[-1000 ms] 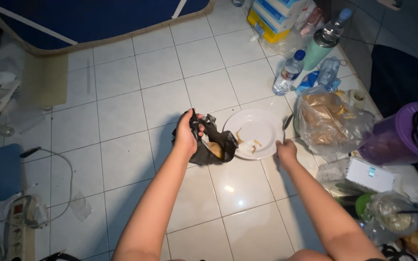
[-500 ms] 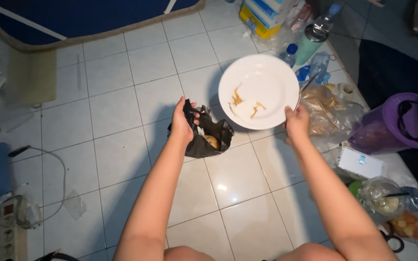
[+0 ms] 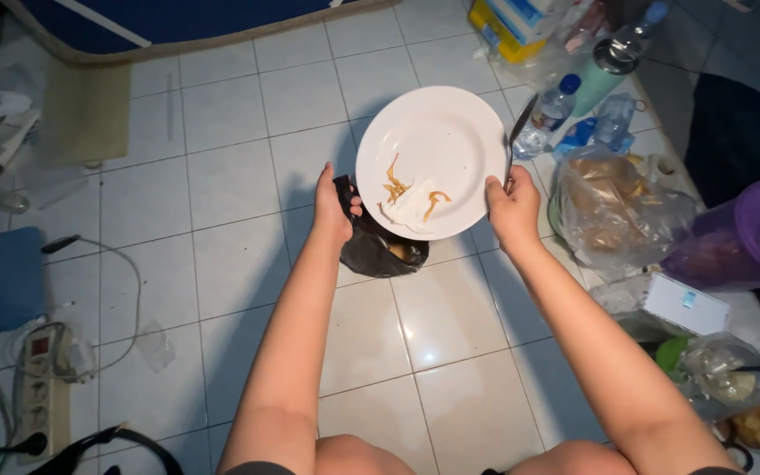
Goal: Cleaning a messy room by picking up trash and sorting items from the floor into bags or piles.
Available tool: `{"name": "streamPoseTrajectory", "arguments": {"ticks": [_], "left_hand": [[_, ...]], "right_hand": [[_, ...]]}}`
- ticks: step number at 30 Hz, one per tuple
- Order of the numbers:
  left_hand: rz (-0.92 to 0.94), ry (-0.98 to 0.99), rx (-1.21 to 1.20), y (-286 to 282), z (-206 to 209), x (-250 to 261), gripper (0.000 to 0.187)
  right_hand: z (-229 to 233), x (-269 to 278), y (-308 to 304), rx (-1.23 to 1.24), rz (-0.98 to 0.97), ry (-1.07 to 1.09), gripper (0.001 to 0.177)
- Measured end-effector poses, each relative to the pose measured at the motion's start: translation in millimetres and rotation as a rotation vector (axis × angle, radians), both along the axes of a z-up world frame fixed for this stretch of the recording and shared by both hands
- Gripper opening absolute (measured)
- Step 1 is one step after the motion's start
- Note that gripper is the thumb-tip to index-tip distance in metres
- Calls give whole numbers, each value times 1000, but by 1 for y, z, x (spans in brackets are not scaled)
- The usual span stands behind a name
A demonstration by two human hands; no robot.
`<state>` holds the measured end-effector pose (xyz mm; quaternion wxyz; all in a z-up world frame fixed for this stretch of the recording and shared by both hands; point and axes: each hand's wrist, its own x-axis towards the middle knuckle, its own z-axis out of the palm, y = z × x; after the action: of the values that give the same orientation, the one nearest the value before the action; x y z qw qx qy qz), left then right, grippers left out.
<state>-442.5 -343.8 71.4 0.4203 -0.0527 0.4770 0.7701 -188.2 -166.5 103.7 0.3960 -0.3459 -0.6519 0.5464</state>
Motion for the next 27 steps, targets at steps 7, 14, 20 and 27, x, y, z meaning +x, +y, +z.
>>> {"name": "streamPoseTrajectory", "arguments": {"ticks": [7, 14, 20, 27], "left_hand": [[-11, -6, 23, 2, -8, -10, 56], [-1, -34, 2, 5, -11, -12, 59], [-1, -26, 37, 9, -12, -10, 58], [56, -81, 30, 14, -19, -14, 55]], "right_hand": [[8, -11, -26, 336, -8, -84, 19], [39, -13, -60, 463, 66, -180, 15], [45, -9, -66, 654, 140, -202, 23], [47, -3, -64, 746, 173, -211, 24]]}}
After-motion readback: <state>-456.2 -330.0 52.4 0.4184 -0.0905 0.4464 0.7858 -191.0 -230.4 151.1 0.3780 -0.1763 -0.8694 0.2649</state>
